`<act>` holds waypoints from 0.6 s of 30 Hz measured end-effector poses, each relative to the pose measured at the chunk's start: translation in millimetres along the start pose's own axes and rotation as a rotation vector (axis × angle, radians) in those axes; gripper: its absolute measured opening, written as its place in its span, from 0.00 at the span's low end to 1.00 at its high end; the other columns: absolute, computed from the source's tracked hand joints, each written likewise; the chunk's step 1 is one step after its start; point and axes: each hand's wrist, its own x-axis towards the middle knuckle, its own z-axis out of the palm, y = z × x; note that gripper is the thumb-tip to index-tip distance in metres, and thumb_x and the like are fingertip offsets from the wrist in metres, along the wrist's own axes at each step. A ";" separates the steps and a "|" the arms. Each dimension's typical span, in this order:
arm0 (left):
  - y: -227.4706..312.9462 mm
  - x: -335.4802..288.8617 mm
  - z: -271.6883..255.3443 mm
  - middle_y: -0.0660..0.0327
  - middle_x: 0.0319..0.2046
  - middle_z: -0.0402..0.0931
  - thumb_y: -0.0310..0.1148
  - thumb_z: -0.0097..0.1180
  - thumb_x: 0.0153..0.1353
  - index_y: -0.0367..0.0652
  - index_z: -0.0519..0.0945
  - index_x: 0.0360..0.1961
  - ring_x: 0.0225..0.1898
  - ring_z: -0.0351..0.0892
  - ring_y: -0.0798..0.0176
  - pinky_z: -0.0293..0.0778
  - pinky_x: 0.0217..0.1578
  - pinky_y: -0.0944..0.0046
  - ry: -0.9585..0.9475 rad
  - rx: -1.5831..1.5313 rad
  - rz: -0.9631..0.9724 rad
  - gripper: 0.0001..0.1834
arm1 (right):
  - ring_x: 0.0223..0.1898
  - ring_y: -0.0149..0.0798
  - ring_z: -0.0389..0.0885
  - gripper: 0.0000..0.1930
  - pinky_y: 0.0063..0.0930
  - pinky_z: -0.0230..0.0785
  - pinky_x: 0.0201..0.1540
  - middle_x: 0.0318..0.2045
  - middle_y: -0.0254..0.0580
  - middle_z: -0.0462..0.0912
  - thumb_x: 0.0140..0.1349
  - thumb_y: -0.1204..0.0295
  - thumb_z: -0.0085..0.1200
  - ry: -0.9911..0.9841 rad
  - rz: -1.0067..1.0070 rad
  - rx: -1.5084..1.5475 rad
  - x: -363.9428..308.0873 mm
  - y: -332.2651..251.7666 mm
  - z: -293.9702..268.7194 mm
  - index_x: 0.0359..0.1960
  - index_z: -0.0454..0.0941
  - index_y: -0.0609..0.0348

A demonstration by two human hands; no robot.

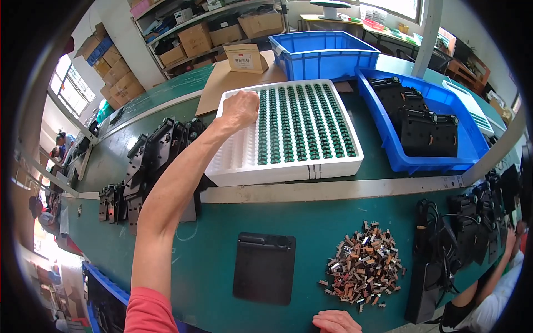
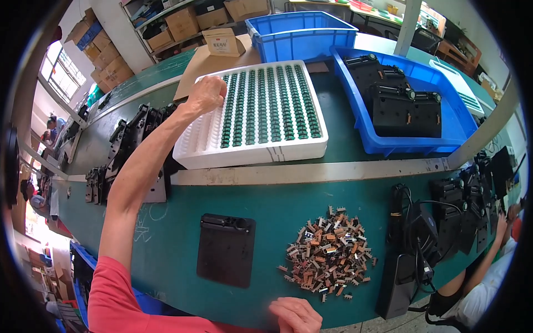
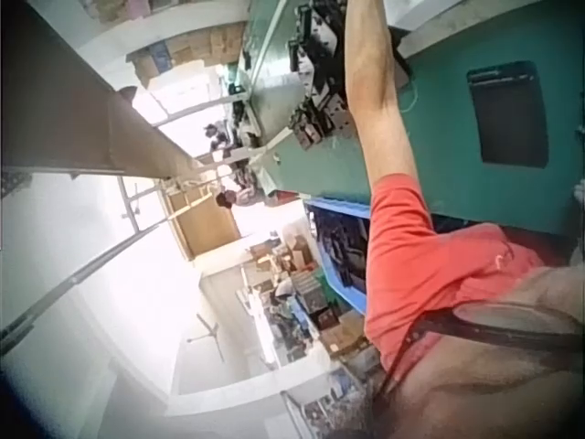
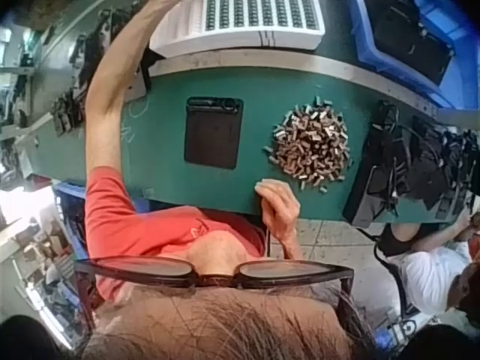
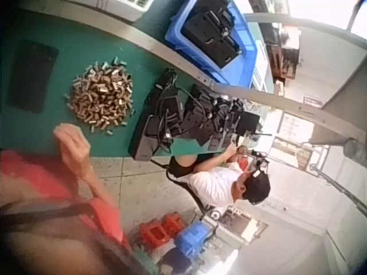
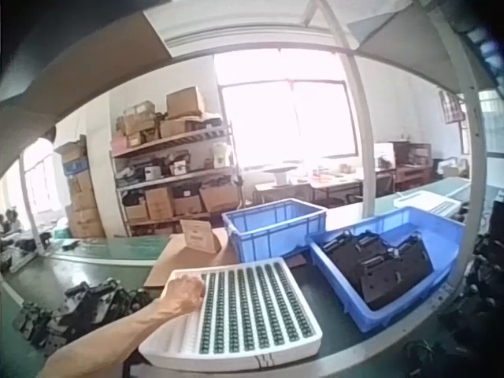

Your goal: The person manually assembles small electronic and metal components onto a black plastic base plate by hand at a factory workstation.

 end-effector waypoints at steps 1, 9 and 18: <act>3.2 -0.5 0.2 0.53 0.27 0.82 0.23 0.63 0.39 0.41 0.84 0.25 0.33 0.83 0.51 0.78 0.36 0.56 0.029 0.073 -0.021 0.08 | 0.40 0.50 0.82 0.11 0.37 0.75 0.44 0.35 0.47 0.82 0.53 0.88 0.53 -0.001 0.002 0.001 -0.2 0.2 -0.2 0.37 0.80 0.64; -10.9 -12.3 1.7 0.51 0.28 0.82 0.24 0.59 0.43 0.42 0.84 0.25 0.33 0.82 0.50 0.77 0.35 0.51 0.117 -0.103 0.055 0.06 | 0.40 0.50 0.82 0.11 0.36 0.75 0.44 0.35 0.47 0.82 0.52 0.88 0.53 0.010 0.001 -0.010 0.7 -3.3 -1.3 0.37 0.80 0.64; -10.2 -19.3 -22.3 0.49 0.28 0.81 0.22 0.56 0.46 0.40 0.82 0.25 0.34 0.82 0.48 0.75 0.35 0.50 0.257 -0.135 0.167 0.05 | 0.40 0.50 0.82 0.12 0.36 0.75 0.45 0.35 0.47 0.82 0.53 0.89 0.52 0.016 -0.011 -0.017 -3.6 -1.3 1.2 0.36 0.80 0.64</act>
